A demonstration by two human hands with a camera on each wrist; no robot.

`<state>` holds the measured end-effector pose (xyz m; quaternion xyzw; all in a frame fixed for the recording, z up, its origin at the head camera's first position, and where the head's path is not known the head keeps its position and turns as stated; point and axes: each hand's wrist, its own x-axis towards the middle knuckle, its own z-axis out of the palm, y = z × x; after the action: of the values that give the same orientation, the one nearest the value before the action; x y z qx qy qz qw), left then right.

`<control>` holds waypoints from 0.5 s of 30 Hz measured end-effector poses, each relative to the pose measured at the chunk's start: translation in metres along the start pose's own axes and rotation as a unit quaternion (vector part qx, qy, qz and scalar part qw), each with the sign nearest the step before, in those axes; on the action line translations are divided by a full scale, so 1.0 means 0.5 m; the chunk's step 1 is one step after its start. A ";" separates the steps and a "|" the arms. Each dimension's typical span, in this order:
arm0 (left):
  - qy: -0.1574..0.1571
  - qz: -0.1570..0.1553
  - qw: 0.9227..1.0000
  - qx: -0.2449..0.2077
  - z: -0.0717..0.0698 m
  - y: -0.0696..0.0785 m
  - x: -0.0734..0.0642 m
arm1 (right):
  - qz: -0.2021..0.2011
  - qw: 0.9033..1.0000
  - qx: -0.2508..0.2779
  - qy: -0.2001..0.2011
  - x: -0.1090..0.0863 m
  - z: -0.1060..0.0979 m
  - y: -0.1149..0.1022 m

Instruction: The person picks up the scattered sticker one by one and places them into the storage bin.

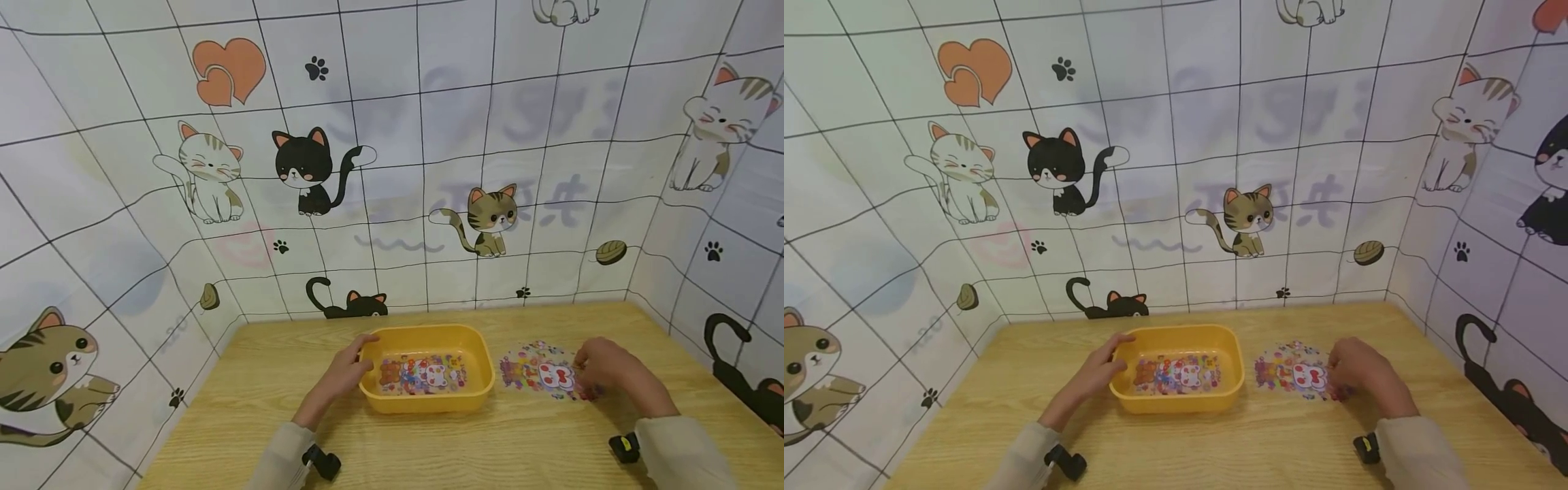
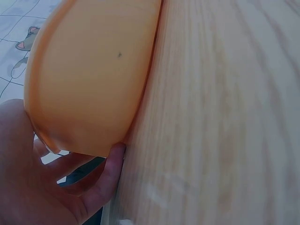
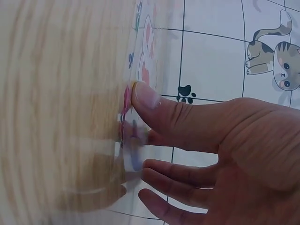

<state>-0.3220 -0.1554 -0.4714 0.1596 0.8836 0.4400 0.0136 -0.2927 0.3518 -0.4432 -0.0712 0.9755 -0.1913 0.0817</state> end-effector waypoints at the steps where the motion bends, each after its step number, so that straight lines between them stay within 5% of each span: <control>1: 0.001 0.000 1.000 -0.001 0.000 0.000 0.000 | 0.002 1.000 0.002 -0.003 0.000 0.000 -0.002; 15: 0.001 0.007 1.000 -0.001 -0.001 -0.002 -0.002 | 0.041 0.999 0.003 -0.007 -0.004 -0.004 -0.009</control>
<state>-0.3216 -0.1568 -0.4718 0.1655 0.8820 0.4411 0.0093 -0.2909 0.3486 -0.4391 -0.0324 0.9765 -0.1898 0.0965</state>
